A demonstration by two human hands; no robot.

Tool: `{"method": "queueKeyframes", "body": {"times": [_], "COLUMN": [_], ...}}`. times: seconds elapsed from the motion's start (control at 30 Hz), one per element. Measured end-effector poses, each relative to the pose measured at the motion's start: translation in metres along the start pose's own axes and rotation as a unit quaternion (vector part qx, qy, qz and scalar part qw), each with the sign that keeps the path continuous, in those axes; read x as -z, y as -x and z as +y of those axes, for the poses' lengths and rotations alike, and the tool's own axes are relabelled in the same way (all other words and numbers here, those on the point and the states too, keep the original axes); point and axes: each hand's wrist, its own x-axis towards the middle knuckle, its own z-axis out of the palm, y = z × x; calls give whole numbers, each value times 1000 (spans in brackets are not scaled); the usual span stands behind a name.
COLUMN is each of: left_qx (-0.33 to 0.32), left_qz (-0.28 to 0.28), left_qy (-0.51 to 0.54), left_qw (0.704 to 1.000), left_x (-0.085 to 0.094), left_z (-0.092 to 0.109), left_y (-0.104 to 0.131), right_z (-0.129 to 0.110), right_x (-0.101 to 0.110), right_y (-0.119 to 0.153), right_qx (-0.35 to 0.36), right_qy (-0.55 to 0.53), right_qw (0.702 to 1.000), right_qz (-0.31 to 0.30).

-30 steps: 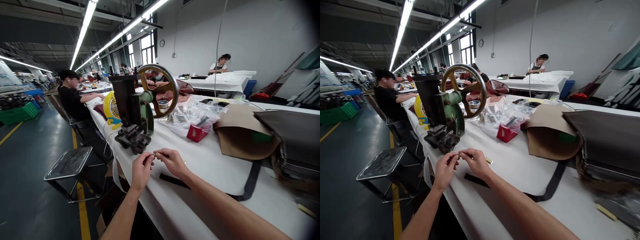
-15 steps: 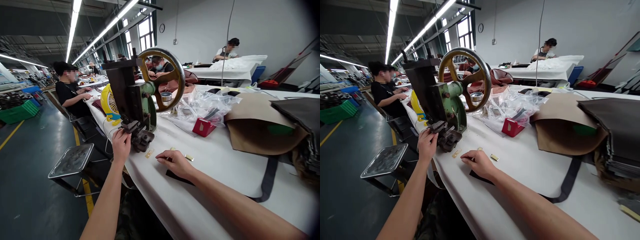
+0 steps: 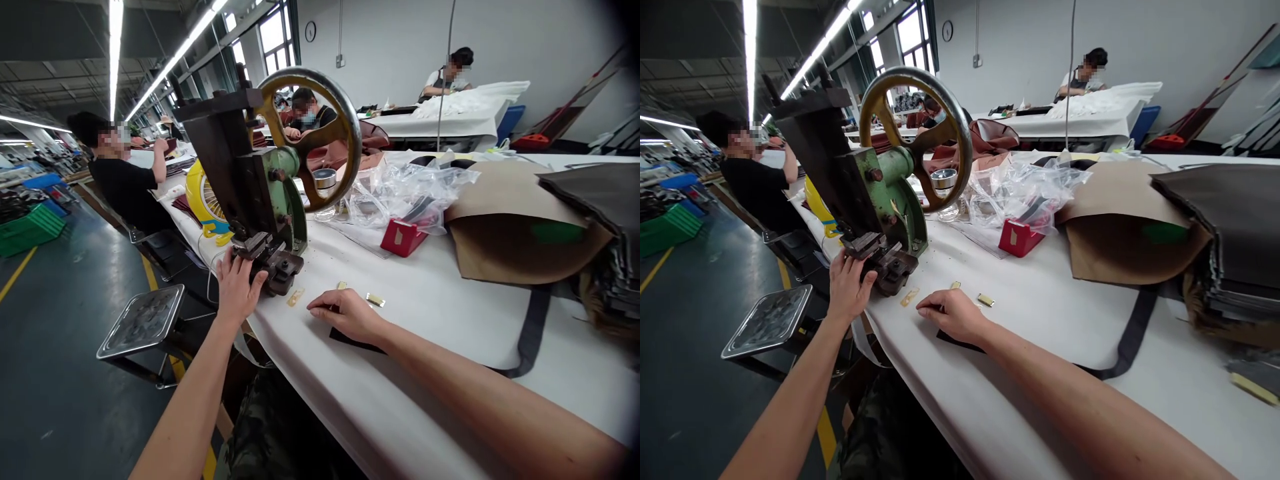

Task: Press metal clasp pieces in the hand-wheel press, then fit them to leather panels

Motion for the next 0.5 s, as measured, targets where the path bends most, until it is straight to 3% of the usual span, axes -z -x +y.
{"method": "queueKeyframes", "body": {"times": [0.1,0.2,0.3,0.37,0.43,0.5], "left_qx": [-11,8,48,58,57,59], "left_qz": [-22,-2,75,113,119,112], "left_qy": [-10,21,76,94,91,84], "left_qw": [1000,1000,993,987,987,988], "left_x": [10,-1,-22,-32,-36,-36], "left_z": [-5,-9,-8,-7,-6,-6], "left_y": [-5,5,18,23,24,23], "right_z": [2,-7,-44,-79,-106,-112], "right_x": [-2,17,79,136,188,218], "right_y": [5,-5,-56,-109,-165,-208], "right_qx": [3,21,83,124,114,55], "right_qy": [-1,23,133,205,245,206], "right_qw": [1000,998,974,929,885,889], "right_qz": [5,47,162,281,378,405]}}
